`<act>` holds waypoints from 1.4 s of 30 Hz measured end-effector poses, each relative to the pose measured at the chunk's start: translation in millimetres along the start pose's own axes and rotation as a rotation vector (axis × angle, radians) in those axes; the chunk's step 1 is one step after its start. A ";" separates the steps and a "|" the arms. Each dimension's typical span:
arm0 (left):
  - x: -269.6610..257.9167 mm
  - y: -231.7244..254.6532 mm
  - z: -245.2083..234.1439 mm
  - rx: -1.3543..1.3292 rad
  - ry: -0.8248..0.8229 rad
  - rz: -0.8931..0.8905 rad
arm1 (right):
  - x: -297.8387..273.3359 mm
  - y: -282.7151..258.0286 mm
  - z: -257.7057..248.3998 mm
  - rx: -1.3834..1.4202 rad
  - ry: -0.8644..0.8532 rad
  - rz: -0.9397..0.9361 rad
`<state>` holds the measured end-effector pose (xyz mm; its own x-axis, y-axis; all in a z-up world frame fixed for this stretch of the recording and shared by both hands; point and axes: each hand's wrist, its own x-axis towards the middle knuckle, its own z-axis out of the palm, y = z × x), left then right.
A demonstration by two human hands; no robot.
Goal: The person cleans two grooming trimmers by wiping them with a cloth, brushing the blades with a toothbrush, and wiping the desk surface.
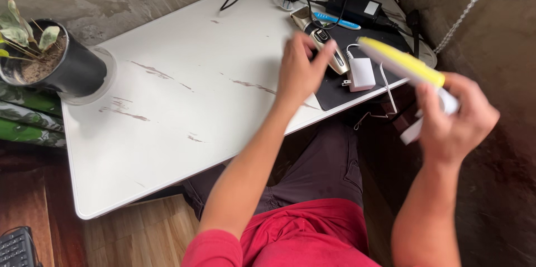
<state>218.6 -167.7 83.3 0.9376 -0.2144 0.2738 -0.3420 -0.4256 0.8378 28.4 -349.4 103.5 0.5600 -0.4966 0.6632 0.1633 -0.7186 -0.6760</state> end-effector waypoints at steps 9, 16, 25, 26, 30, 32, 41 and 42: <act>-152.5 20.6 -47.0 -1.201 -0.182 -0.414 | -133.7 -68.8 37.6 0.127 -0.014 -0.086; -192.9 -26.2 -94.0 -1.109 0.032 -0.196 | -155.3 -47.2 42.8 0.938 -0.323 0.950; -227.6 -43.4 -105.1 -1.005 0.070 -0.154 | -172.2 -58.5 65.5 0.776 -0.327 0.642; -232.4 -44.8 -103.0 -0.976 0.089 -0.151 | -174.8 -64.4 64.6 0.899 -0.430 0.664; -239.9 -52.6 -97.3 -0.939 0.150 -0.182 | -185.7 -83.4 60.1 1.191 -0.719 0.606; -245.3 -55.8 -96.2 -0.911 0.138 -0.212 | -194.4 -77.2 58.9 0.915 -0.712 0.630; -269.1 -48.2 -85.9 -0.658 -0.039 -0.136 | -195.4 -68.7 72.4 1.031 -0.450 0.894; -269.0 -48.7 -85.8 -0.658 -0.041 -0.139 | -192.4 -74.5 73.1 1.029 -0.449 0.897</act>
<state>-11.5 -13.9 9.4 0.9626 -0.2348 0.1353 -0.0963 0.1703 0.9807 -32.1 -164.7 2.8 0.9592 -0.2523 -0.1279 0.0195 0.5103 -0.8598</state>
